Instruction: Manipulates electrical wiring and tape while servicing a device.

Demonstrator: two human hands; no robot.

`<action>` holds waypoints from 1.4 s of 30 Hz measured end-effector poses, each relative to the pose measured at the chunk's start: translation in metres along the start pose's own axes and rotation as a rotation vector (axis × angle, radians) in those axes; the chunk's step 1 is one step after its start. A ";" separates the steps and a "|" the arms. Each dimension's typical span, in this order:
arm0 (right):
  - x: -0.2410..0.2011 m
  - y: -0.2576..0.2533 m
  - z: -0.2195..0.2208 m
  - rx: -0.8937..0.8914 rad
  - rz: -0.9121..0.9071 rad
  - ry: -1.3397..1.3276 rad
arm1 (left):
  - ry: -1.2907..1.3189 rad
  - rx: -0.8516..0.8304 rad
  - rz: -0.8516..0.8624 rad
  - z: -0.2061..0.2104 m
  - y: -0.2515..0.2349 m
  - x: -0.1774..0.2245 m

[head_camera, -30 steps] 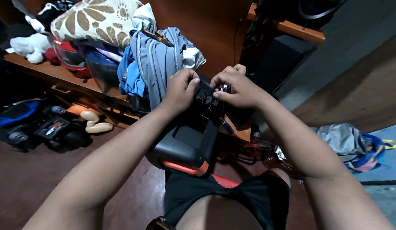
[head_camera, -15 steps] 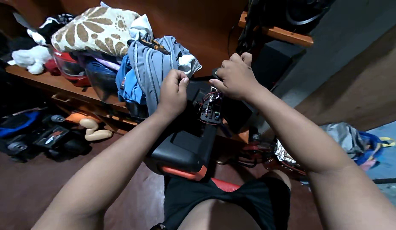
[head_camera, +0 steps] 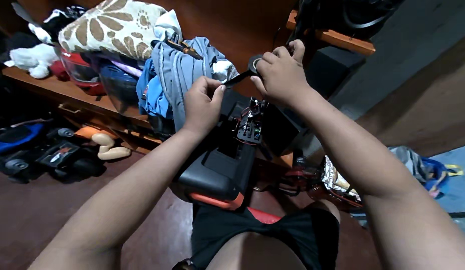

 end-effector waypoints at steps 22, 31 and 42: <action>-0.041 -0.013 -0.025 -0.053 -0.382 0.063 | -0.313 -0.094 0.110 -0.002 0.000 -0.002; -0.037 0.003 -0.028 -0.190 -0.427 -0.033 | -0.347 -0.289 0.346 0.006 0.002 -0.007; -0.008 0.036 -0.010 0.008 -0.642 -0.418 | -0.087 -0.434 0.784 0.013 0.008 0.001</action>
Point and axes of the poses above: each hand's wrist, its own y-axis away from the middle knuckle, its own z-axis out of the palm, x = y × z, the point moved 1 cm from there along -y, towards the middle knuckle, and after that the axes turned 5 degrees about -z, right-handed, at the moved point
